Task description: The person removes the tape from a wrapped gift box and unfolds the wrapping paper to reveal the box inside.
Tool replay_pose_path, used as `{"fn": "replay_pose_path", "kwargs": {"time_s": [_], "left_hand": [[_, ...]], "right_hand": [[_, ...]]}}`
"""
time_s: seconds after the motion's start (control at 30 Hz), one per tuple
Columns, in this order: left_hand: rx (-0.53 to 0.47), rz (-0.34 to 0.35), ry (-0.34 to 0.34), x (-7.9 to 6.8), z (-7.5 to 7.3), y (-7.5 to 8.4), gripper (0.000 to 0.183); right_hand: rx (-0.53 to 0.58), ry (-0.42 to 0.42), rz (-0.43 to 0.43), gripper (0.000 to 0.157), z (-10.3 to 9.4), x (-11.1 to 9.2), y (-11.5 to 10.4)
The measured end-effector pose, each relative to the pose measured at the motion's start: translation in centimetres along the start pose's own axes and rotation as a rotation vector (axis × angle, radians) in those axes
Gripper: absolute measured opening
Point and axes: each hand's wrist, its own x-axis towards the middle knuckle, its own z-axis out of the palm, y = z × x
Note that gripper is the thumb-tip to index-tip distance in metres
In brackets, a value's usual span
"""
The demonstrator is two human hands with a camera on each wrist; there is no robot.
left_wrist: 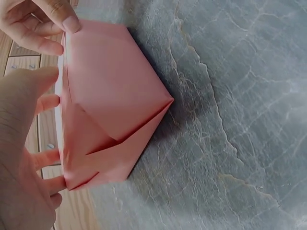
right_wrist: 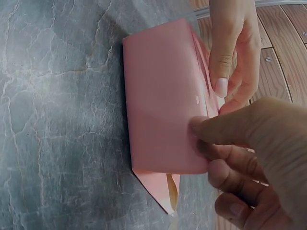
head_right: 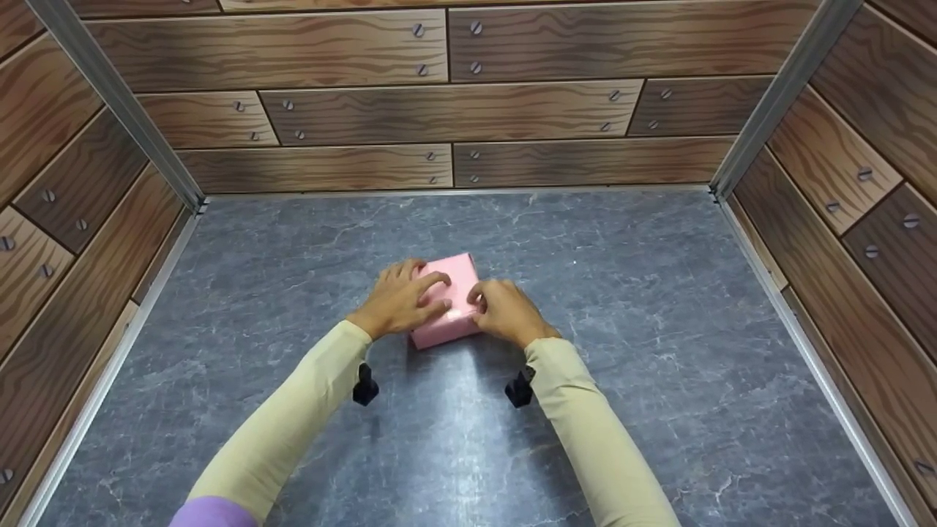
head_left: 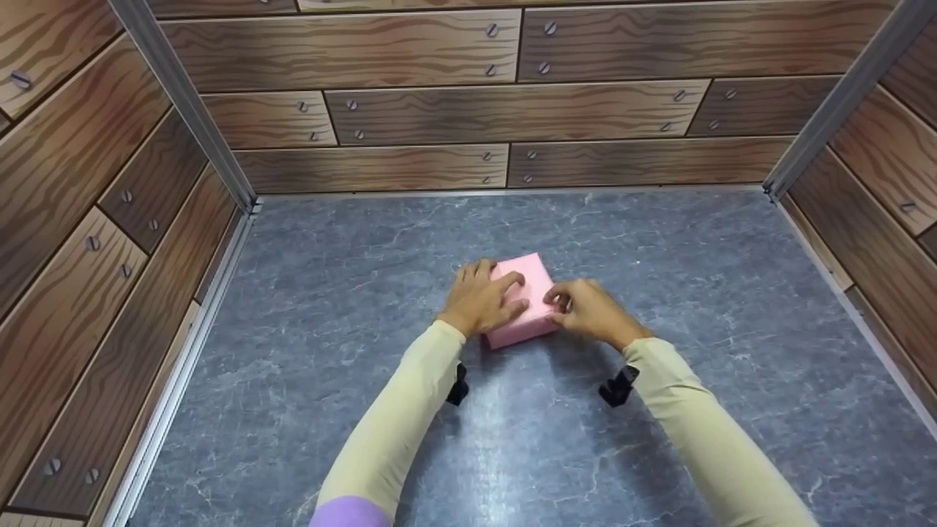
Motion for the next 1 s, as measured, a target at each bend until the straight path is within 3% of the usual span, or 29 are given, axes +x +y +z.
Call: {"fn": "replay_pose_path", "kwargs": {"time_s": [0.3,0.57,0.73,1.0], "left_hand": [[0.026,-0.067,0.041,-0.8,0.3,0.0,0.038],[0.087,-0.102,0.058,-1.2,0.9,0.2,0.040],[0.079,-0.114,0.091,-1.6,0.9,0.5,0.038],[0.050,-0.123,0.132,-1.9,0.7,1.0,0.035]], "right_hand": [[-0.047,0.026,0.045,0.022,-0.1,0.0,-0.3],[-0.062,0.042,0.112,0.049,0.1,-0.1,-0.7],[-0.088,0.061,0.168,0.055,0.4,-0.1,-1.0],[-0.120,0.085,0.178,0.060,0.6,-0.2,-1.3]]}}
